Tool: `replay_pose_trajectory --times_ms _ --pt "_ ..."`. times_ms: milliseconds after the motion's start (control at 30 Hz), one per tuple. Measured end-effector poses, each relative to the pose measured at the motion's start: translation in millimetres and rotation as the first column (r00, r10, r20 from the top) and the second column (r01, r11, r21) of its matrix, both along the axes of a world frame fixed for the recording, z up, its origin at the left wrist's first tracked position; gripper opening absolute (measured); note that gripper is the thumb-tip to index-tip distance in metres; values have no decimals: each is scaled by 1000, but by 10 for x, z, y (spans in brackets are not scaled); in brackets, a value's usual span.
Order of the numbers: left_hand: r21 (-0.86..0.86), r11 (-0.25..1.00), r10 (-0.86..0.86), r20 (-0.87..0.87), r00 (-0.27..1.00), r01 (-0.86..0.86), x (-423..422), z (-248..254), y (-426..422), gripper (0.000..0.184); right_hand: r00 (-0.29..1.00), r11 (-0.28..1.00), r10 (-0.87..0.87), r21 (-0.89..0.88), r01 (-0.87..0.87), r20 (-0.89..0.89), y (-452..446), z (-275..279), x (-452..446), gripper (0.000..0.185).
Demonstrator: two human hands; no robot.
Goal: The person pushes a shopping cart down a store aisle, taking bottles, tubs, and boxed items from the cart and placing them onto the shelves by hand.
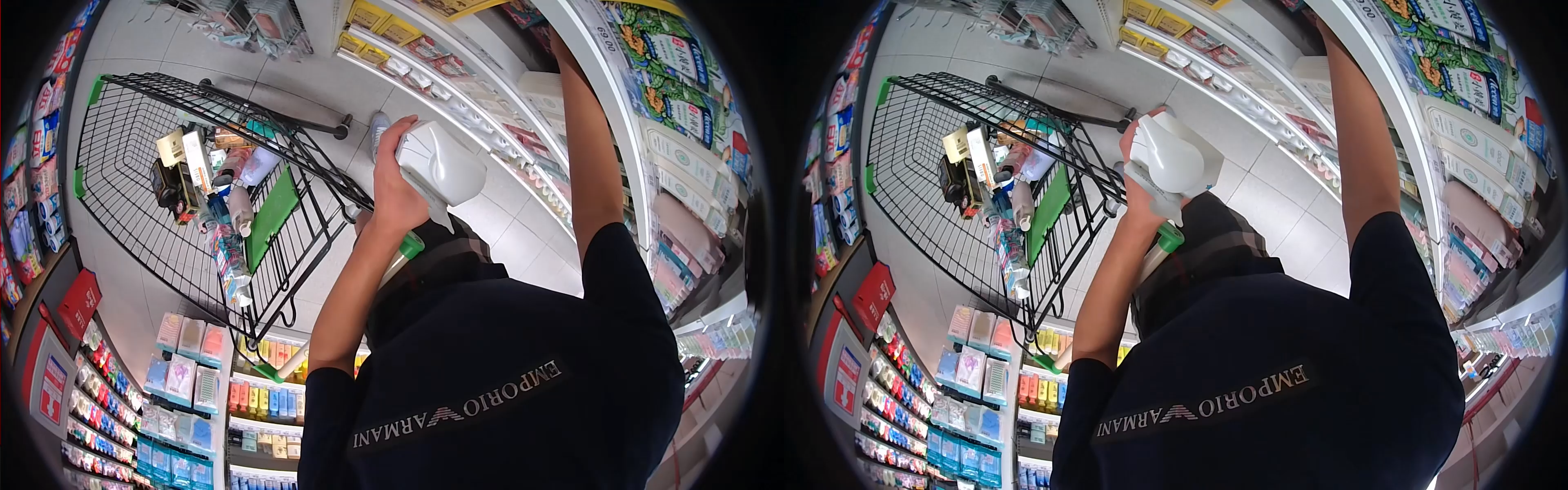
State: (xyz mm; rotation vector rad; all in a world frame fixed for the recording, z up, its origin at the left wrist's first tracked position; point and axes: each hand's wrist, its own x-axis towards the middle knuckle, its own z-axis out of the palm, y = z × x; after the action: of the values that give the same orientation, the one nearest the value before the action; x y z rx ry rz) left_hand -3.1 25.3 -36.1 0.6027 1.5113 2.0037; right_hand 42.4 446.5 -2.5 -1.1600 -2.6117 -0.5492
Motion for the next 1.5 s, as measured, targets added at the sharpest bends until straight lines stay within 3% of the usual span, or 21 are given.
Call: replay_pose_trajectory --times_ms 300,667,1500 --pt "-4 1000 -12 15 1000 13 5 2 3 85 998 999 -20 44 17 57 370 -194 180 35" --pt "29 1000 8 43 999 -10 49 -36 14 89 996 991 -36 133 24 84 35 -39 231 36" --pt "-11 999 -32 35 999 32 27 1 19 88 970 955 -142 286 83 195 346 -317 593 38"
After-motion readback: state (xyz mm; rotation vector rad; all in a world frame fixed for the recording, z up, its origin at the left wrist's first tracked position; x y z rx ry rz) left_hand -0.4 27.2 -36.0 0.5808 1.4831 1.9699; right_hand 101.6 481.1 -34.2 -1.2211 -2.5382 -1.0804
